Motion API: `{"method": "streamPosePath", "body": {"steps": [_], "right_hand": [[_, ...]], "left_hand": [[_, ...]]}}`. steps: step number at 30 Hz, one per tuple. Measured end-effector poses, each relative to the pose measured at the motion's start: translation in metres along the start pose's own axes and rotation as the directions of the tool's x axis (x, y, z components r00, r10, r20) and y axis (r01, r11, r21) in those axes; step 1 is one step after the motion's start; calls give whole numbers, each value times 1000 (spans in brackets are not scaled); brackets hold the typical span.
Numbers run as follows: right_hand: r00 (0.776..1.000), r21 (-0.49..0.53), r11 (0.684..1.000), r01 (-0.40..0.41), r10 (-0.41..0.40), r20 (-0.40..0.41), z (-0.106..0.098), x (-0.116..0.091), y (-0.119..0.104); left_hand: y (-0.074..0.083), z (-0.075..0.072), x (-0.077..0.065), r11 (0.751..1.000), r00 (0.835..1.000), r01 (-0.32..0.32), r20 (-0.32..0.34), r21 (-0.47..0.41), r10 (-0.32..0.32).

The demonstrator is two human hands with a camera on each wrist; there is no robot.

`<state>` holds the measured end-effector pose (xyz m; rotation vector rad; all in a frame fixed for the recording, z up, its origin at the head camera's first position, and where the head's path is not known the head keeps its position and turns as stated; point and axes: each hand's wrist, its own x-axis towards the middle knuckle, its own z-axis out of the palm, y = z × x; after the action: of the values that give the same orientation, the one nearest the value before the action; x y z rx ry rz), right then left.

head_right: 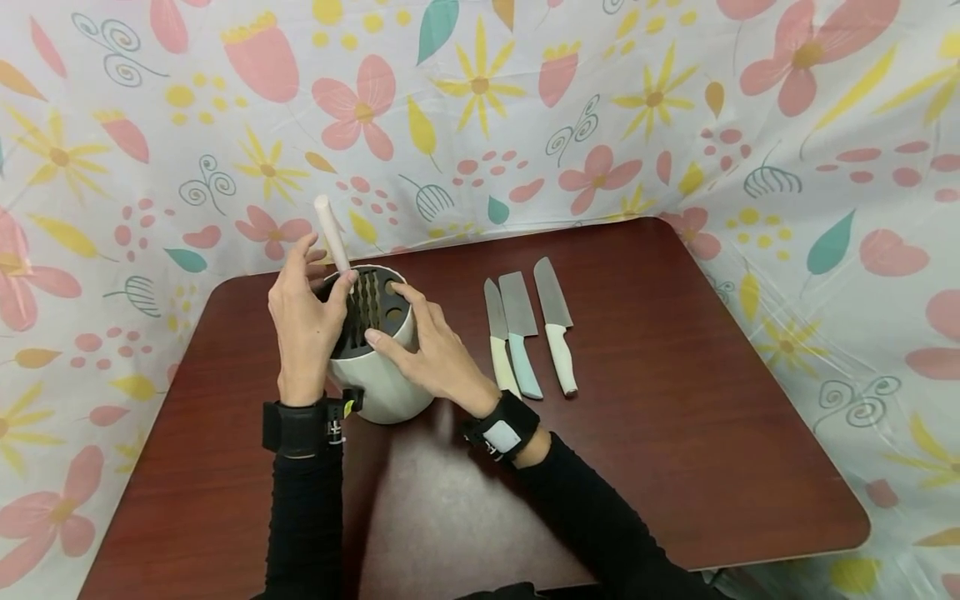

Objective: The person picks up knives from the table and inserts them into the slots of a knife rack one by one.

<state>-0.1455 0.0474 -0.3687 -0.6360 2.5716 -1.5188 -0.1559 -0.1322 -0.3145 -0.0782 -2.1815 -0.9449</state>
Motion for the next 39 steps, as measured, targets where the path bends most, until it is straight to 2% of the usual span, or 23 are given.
{"method": "streamPosePath", "body": {"steps": [8,15,21,27,32,39], "right_hand": [[1000,-1,1000,-1,1,1,-5,-4,-2],[996,0,999,34,-33,-77,-22,-4,-10],[979,-15,995,100,-102,-175,-46,-4,-20],[955,-2,983,184,-179,-239,-67,-14,-35],[916,-15,961,276,-268,-300,-76,-29,-50],[812,-62,892,448,-435,-389,-82,-51,-67]], "left_hand": [[1,-1,-1,993,993,-72,-82,95,80],[10,-6,-3,989,990,-99,-85,114,109],[27,-12,-6,985,986,-130,-86,117,140],[53,-25,-13,976,975,-190,-97,111,200],[78,-34,-24,954,946,-284,-134,99,295],[108,-40,-46,927,912,-369,-169,66,375]]}}
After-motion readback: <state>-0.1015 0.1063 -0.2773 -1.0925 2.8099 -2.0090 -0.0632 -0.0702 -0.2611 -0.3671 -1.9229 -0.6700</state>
